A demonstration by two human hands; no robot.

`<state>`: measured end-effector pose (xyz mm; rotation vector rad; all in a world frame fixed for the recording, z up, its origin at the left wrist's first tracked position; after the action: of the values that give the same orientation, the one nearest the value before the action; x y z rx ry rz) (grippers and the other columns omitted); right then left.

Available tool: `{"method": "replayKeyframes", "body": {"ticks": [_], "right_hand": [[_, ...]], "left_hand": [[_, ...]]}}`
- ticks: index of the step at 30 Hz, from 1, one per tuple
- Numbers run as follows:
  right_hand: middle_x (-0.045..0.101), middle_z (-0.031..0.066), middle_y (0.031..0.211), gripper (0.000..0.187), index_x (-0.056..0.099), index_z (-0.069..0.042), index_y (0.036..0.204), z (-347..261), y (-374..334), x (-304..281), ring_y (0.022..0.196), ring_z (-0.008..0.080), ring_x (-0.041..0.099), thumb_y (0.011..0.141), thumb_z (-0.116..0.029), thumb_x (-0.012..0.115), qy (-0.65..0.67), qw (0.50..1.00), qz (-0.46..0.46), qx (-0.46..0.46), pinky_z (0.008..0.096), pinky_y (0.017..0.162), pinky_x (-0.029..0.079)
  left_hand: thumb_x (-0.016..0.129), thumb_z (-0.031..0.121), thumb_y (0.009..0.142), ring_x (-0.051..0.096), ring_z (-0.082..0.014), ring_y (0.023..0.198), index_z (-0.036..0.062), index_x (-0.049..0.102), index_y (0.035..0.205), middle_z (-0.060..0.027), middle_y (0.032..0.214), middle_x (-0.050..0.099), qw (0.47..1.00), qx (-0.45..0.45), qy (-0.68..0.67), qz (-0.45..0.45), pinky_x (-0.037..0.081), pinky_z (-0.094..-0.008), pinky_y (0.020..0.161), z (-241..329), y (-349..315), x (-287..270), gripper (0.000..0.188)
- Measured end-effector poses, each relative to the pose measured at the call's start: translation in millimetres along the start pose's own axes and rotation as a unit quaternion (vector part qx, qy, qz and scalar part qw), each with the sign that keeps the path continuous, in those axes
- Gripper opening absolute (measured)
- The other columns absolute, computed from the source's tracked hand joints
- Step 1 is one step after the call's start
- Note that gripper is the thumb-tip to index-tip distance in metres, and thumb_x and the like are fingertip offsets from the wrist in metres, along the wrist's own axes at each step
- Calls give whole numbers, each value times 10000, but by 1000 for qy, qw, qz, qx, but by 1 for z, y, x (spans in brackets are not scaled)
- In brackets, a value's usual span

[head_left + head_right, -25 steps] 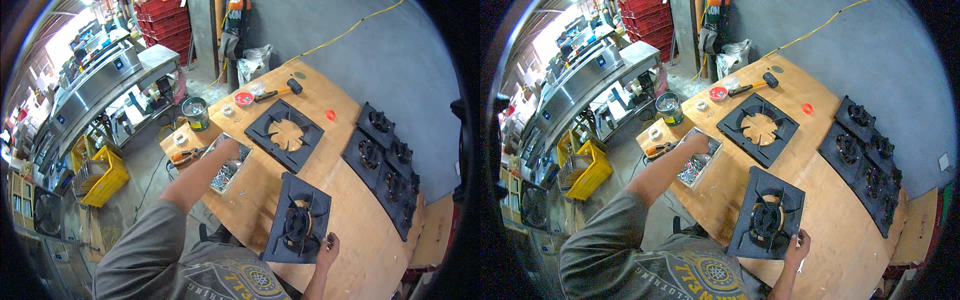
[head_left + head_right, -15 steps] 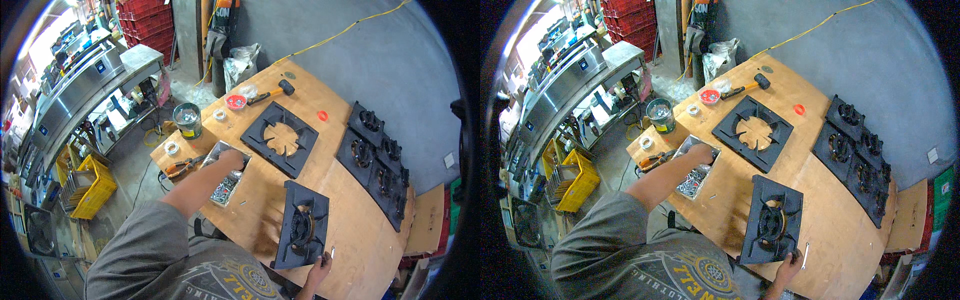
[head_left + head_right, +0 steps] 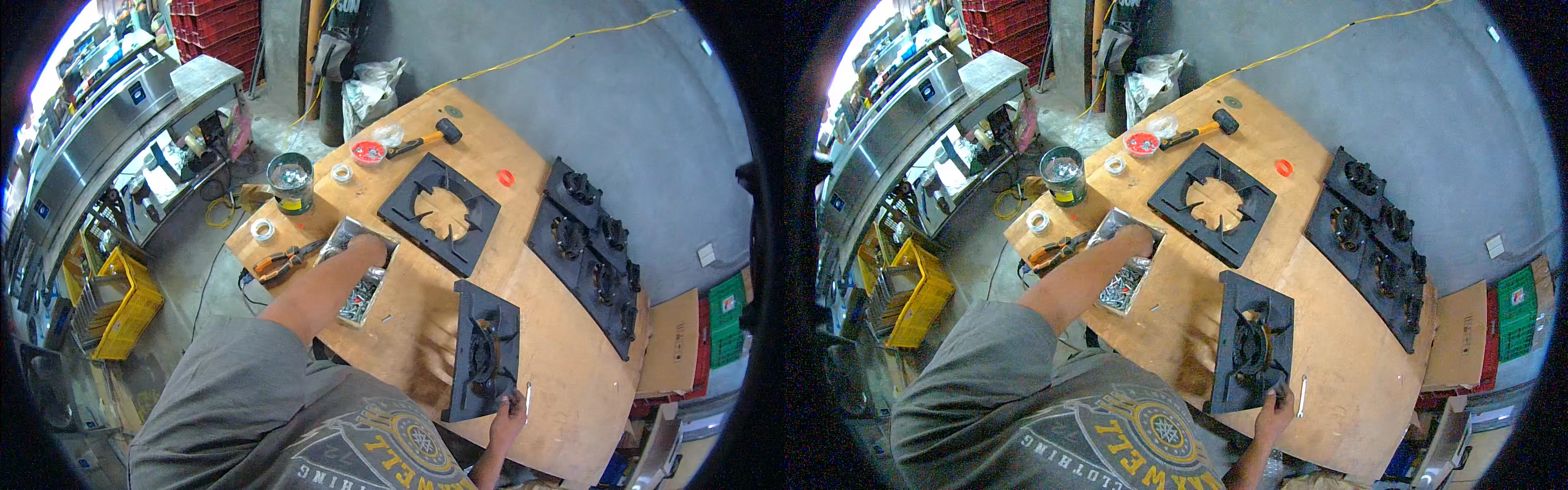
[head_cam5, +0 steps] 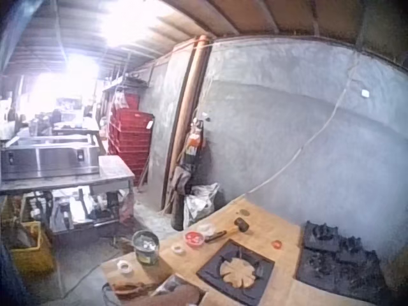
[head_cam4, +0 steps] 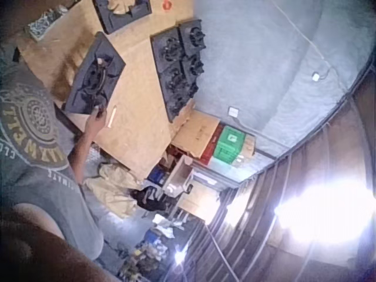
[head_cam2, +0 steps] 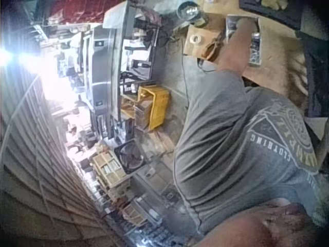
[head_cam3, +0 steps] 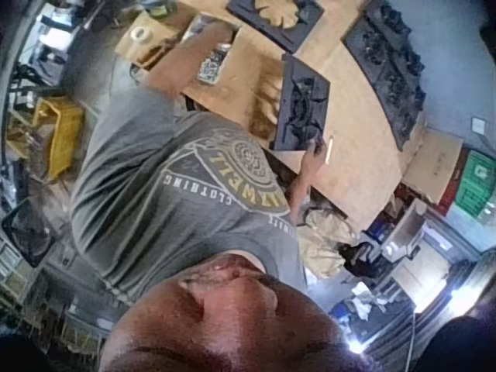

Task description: The person assembles gas stove burner components on a wooden workbench. They use a wrench to tighten screws on the burner housing, place burner caps onto the grates, and handle multiple burner units sequentially.

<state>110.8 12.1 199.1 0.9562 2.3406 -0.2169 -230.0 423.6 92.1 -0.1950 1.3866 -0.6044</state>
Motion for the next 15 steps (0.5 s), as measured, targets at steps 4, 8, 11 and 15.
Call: {"method": "replayKeyframes", "body": {"ticks": [4,8,11,15], "right_hand": [[654,163,1049,283,600,75,1144,-9,-10,-1,976,243,629,893,-54,613,-30,999,-4,33,347,893,497],[652,160,1030,258,606,73,1124,3,-12,-5,965,230,631,896,-49,605,-21,999,1,33,341,877,505],[651,154,1008,240,612,71,1109,25,-12,-8,912,210,632,900,-45,601,2,1000,18,7,332,829,518],[651,137,940,219,613,72,1089,49,-11,-19,797,180,615,905,-45,592,-52,997,38,-32,315,737,517]], "left_hand": [[626,210,799,657,-328,1080,66,735,1064,-159,1176,679,996,37,46,-64,524,-455,900,-5,40,32,320],[621,201,799,645,-333,1103,77,736,1061,-168,1180,673,976,140,125,-109,520,-459,894,6,37,26,312],[571,215,819,666,-342,1035,29,743,972,-196,1136,675,953,223,183,-92,515,-467,872,4,14,10,296],[500,308,906,661,-425,858,4,704,859,-265,915,679,973,226,22,27,498,-537,802,-6,-15,-20,370]]}}
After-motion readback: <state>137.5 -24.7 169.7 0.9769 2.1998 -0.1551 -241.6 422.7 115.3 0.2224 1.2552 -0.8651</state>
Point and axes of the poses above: each hand's wrist, its own y-axis towards the middle knuckle, its own x-axis out of the palm, z = x × y, the point moved 6 cm from there along y, towards the middle knuckle
